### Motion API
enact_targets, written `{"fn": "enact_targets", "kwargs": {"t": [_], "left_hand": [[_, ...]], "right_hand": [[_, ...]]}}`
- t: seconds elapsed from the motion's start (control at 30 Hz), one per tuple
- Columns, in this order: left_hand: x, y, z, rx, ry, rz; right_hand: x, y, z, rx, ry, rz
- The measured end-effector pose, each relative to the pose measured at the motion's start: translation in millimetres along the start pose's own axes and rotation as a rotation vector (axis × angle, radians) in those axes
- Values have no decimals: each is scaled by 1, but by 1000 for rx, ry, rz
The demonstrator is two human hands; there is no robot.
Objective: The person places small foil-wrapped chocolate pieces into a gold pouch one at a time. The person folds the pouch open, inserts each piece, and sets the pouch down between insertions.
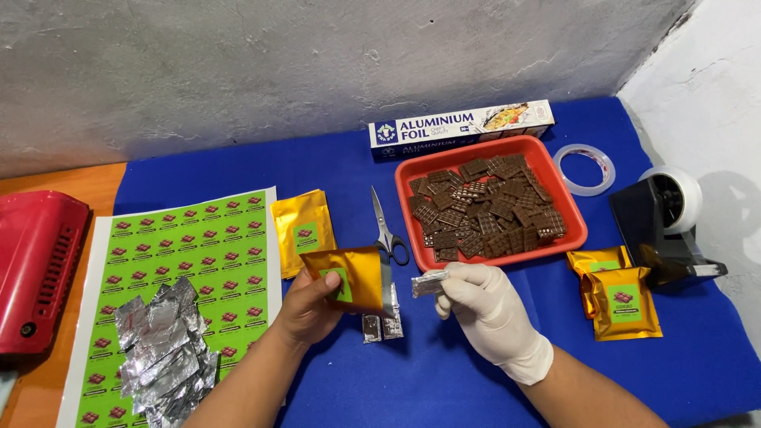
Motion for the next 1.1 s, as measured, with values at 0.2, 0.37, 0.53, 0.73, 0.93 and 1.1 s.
{"fn": "enact_targets", "kwargs": {"t": [0.2,0.37,0.53,0.73,0.93,1.1], "left_hand": [[-4,0,-1,-209,90,119],[-4,16,16,-477,110,201],[-3,21,19,-554,86,223],[-3,23,20,-596,122,200],[-1,30,23,-649,120,221],[-1,35,20,-722,93,188]], "right_hand": [[-2,11,-23,401,99,183],[-1,7,-21,475,34,177],[-2,3,-19,513,21,229],[-4,3,-17,574,29,206],[-4,1,-12,567,109,251],[-6,8,-3,672,190,129]]}}
Point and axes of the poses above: each hand's wrist, its own x-axis away from the middle knuckle, its own y-axis out of the palm, z = x × y, the point moved 7 cm from there along -x, towards the middle knuckle, and after that the axes turned 11 degrees about -z, right-handed, at the moved point
